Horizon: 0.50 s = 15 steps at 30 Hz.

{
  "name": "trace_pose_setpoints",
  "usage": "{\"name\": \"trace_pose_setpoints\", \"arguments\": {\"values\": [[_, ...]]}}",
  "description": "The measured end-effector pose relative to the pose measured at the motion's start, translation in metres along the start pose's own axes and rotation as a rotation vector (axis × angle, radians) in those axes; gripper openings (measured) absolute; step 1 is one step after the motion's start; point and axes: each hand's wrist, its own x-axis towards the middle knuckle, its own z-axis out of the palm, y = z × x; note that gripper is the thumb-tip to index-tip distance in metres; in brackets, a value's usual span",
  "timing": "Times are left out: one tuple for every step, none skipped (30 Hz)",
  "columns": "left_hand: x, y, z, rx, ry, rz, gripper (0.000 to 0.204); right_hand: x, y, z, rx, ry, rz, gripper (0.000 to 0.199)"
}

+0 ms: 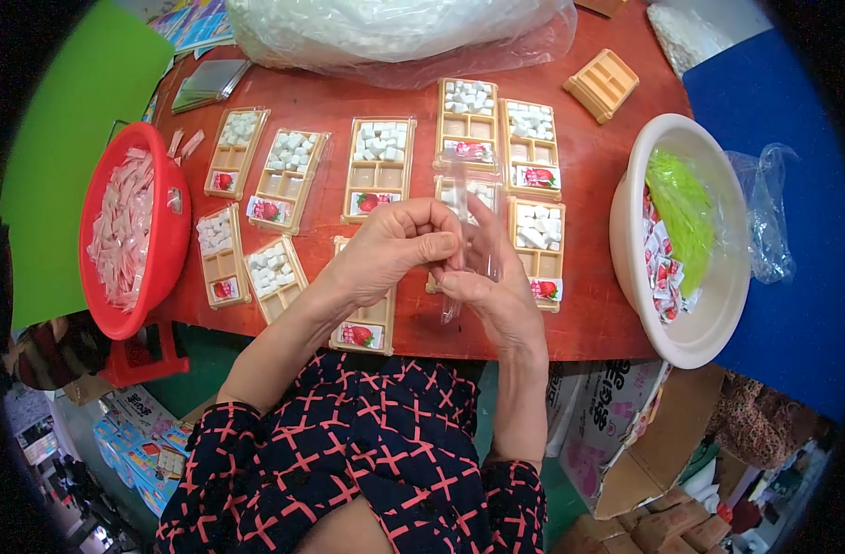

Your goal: Manually placing small white blocks into plastic trays and sealing them with adhesive labels and plastic wrapping.

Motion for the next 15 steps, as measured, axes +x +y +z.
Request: {"name": "trace_pose_setpoints", "arguments": {"values": [[0.000,-0.002,0.000,-0.061,0.011,0.032,0.008,0.001,0.001,0.002,0.027,0.049,-0.077,0.085],[0.001,-0.003,-0.001,-0.121,0.021,0.063,0.008,0.002,0.002,0.002,0.054,0.098,-0.155,0.081],[0.003,-0.001,-0.002,-0.117,0.015,0.062,0.008,0.003,0.002,-0.001,0.057,0.102,-0.161,0.081],[0.006,0.001,-0.002,-0.107,0.082,0.076,0.008,0.003,0.001,-0.006,0.073,0.200,-0.249,0.077],[0.009,0.004,-0.004,-0.096,0.147,0.091,0.008,0.003,-0.001,-0.010,0.089,0.299,-0.336,0.072],[0.015,0.008,-0.006,-0.092,0.139,0.091,0.008,0.002,-0.004,-0.013,0.091,0.304,-0.344,0.072],[0.023,0.012,-0.011,-0.031,0.181,0.053,0.007,0.000,-0.008,-0.014,0.092,0.317,-0.350,0.070],[0.031,0.016,-0.016,0.029,0.222,0.016,0.007,-0.001,-0.010,-0.015,0.092,0.330,-0.356,0.068],[0.038,0.020,-0.020,0.010,0.191,-0.007,0.004,-0.002,-0.012,-0.015,0.103,0.331,-0.341,0.067],[0.049,0.022,-0.024,0.014,0.181,-0.008,0.004,-0.002,-0.012,-0.018,0.104,0.338,-0.350,0.067],[0.060,0.021,-0.030,0.013,0.140,-0.002,0.004,-0.001,-0.011,-0.022,0.089,0.346,-0.342,0.067],[0.071,0.020,-0.036,0.011,0.100,0.004,0.004,-0.001,-0.009,-0.025,0.075,0.355,-0.334,0.067],[0.081,0.020,-0.041,-0.005,0.154,0.041,0.009,0.001,-0.007,-0.027,0.075,0.388,-0.328,0.068],[0.090,0.021,-0.048,-0.002,0.152,0.040,0.009,0.002,-0.008,-0.029,0.077,0.389,-0.330,0.068],[0.098,0.022,-0.055,0.072,0.197,0.053,0.009,0.002,-0.008,-0.031,0.074,0.388,-0.326,0.068]]}}
